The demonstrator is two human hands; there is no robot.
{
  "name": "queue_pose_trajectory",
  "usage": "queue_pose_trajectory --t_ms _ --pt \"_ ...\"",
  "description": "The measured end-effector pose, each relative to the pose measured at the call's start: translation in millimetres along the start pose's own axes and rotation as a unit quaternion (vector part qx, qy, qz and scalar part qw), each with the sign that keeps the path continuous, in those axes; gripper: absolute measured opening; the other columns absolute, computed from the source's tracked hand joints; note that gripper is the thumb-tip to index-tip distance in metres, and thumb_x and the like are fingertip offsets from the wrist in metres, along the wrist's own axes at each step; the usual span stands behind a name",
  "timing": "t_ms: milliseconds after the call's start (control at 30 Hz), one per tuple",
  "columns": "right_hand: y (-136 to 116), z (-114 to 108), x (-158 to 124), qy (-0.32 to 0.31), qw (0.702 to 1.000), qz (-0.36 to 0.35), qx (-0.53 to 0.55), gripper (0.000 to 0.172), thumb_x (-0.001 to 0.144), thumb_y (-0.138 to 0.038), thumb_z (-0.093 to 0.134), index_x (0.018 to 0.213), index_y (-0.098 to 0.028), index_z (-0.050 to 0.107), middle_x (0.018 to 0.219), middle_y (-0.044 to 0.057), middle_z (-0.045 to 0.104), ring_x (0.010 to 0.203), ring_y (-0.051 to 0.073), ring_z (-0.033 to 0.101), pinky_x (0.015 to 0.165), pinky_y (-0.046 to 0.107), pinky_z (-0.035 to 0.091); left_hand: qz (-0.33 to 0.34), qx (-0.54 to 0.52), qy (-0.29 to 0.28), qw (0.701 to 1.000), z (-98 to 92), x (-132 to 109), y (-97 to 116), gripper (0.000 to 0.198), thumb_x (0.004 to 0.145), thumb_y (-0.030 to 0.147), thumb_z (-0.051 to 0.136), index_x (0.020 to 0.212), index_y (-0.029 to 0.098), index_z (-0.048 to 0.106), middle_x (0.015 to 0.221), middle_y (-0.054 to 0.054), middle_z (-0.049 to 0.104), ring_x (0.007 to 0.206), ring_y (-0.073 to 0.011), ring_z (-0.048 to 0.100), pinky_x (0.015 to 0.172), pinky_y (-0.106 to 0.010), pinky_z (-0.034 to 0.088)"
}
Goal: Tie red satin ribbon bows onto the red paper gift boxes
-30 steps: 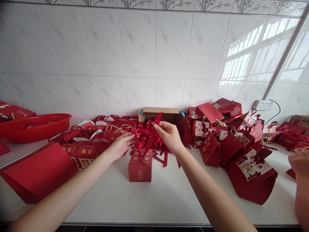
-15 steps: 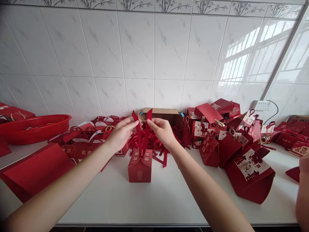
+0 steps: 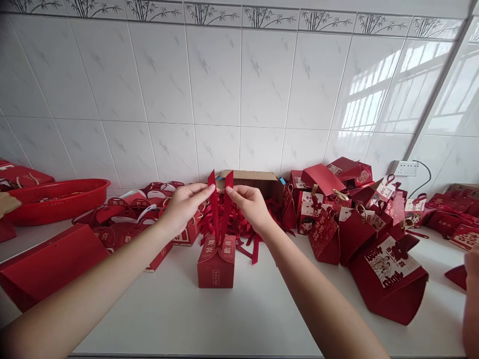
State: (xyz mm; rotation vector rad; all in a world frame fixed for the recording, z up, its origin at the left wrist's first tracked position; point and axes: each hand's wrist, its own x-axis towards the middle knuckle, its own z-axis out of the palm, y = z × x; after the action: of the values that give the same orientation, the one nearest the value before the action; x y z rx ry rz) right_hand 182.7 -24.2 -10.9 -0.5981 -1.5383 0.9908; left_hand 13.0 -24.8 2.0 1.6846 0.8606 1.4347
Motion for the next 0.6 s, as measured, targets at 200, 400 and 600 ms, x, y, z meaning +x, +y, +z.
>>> queue_pose_trajectory --t_ms 200,400,600 --pt "-1 0 0 0.013 1.000 0.001 0.024 0.028 0.078 -0.045 0.068 0.074 -0.017 0.068 0.069 0.001 0.063 0.064 0.012 0.056 0.065 0.026 0.044 -0.027 -0.017 -0.021 0.999 -3.5 0 1 0.030 0.081 0.048 0.061 0.082 0.017 0.061 0.076 0.000 0.063 0.070 -0.0132 0.059 0.069 -0.026 0.048" --pt "12 -33 -16 -0.009 0.990 0.071 0.118 0.028 0.078 -0.046 0.068 0.079 -0.018 0.061 0.073 0.001 0.060 0.070 0.015 0.060 0.071 0.030 0.047 -0.057 0.042 -0.024 0.997 -35.3 -11 -7 0.026 0.083 0.042 0.057 0.072 0.019 0.051 0.054 0.007 0.042 0.050 -0.0099 0.045 0.059 -0.025 0.043" --pt "45 -70 -49 -0.001 0.992 0.127 0.027 0.032 0.081 -0.048 0.063 0.076 -0.016 0.060 0.061 -0.001 0.052 0.055 0.011 0.049 0.058 0.026 0.041 -0.032 0.339 -0.121 0.933 -63.6 -43 -53 0.035 0.081 0.049 0.055 0.065 0.020 0.042 0.062 0.004 0.042 0.057 -0.0126 0.040 0.055 -0.025 0.031"
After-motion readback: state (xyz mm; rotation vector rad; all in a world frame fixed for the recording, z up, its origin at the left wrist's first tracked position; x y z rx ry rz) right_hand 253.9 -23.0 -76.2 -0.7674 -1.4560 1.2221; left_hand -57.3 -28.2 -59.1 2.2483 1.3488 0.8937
